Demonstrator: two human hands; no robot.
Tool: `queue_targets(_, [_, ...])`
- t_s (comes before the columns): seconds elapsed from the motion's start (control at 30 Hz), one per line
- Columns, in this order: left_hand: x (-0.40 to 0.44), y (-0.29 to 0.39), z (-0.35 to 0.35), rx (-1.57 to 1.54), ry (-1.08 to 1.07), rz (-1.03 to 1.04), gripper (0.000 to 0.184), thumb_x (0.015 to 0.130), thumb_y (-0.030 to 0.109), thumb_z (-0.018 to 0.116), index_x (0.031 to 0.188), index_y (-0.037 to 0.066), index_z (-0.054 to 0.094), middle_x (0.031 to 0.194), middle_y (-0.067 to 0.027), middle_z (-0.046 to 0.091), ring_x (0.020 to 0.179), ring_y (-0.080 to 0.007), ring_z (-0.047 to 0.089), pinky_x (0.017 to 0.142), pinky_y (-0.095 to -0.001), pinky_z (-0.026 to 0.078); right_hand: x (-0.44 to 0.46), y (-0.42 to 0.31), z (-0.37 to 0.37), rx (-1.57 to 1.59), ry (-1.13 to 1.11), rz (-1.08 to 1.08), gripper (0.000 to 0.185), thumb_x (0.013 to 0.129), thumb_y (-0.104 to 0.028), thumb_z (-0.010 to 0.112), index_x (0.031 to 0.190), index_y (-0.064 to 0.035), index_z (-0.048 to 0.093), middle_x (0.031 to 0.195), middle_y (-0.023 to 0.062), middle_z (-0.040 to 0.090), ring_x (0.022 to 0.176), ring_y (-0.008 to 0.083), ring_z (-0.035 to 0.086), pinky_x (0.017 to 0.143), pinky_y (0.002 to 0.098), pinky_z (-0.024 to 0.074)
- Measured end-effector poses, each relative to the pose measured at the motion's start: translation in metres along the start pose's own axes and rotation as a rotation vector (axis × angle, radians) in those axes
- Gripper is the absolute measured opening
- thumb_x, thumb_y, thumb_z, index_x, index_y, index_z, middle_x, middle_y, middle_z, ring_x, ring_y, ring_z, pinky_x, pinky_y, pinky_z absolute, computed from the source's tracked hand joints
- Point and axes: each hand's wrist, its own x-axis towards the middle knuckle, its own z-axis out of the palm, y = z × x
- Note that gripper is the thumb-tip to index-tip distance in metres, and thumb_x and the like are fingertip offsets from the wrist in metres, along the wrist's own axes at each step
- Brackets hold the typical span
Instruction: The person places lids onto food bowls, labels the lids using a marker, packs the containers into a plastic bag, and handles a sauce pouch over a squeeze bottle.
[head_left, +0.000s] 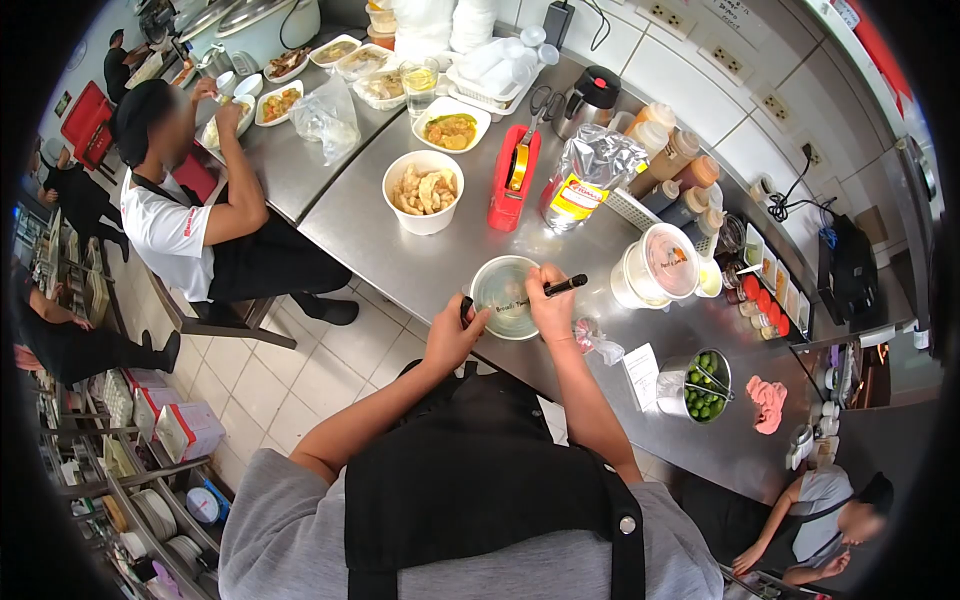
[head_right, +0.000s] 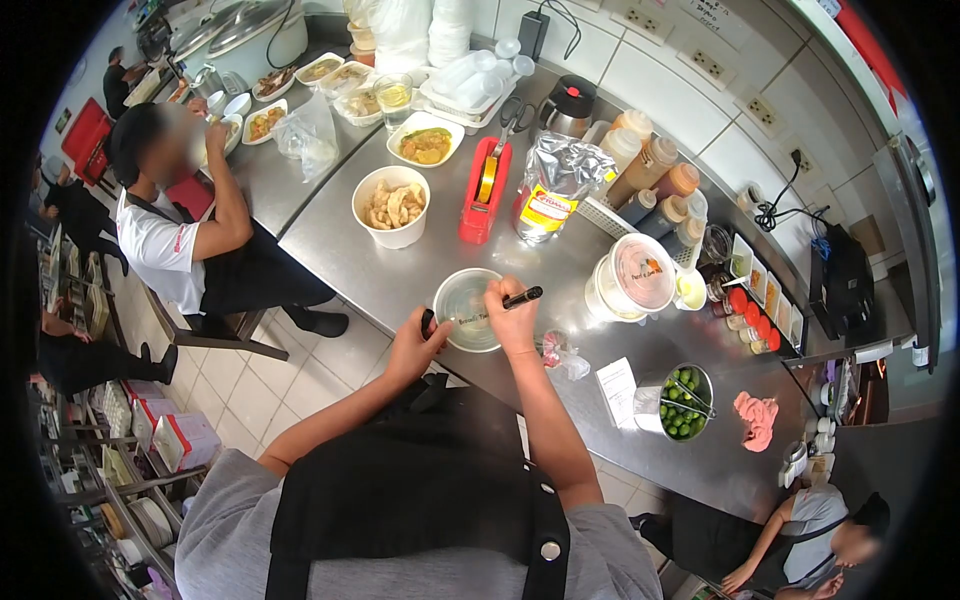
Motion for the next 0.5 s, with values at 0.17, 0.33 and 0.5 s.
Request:
queue_targets(0.17, [-0.0002,0.0015,-0.0006,0.004,-0.002,0.001,0.031,0.090,0.026,0.067,0.080,0.004,0.048,0.062,-0.0068,0.061,0.057,-0.0156,0.061,0.056,-0.0306,0.048,-0.0001,0.0010,0.0005,-0.025,0.003,0.026,0.039,0.087,-0.006,0.062,0.063,-0.0044,0.031,0.058,0.0019,0.029,0.056,0.0119,0.028,0.051,0.0335,0.0279])
queue_targets(0.33, [-0.0009,0.0040,-0.0014,-0.006,-0.006,-0.010,0.030,0.090,0.026,0.067,0.081,0.004,0.048,0.062,-0.0066,0.061,0.057,-0.0152,0.061,0.056,-0.0302,0.048,0.0003,0.0035,0.0013,-0.022,0.022,0.001,0.036,0.083,-0.003,0.063,0.062,-0.0019,0.033,0.055,0.0079,0.034,0.050,0.0165,0.032,0.048,0.0366,0.0289])
queue_targets(0.5, [-0.0017,0.0063,-0.0021,0.003,-0.008,-0.002,0.030,0.090,0.026,0.067,0.081,0.004,0.048,0.062,-0.0065,0.061,0.057,-0.0148,0.061,0.056,-0.0301,0.048,0.0007,-0.0005,0.0000,-0.019,0.029,-0.004,0.037,0.083,-0.003,0.063,0.062,-0.0025,0.032,0.055,0.0065,0.032,0.050,0.0158,0.031,0.049,0.0363,0.0288])
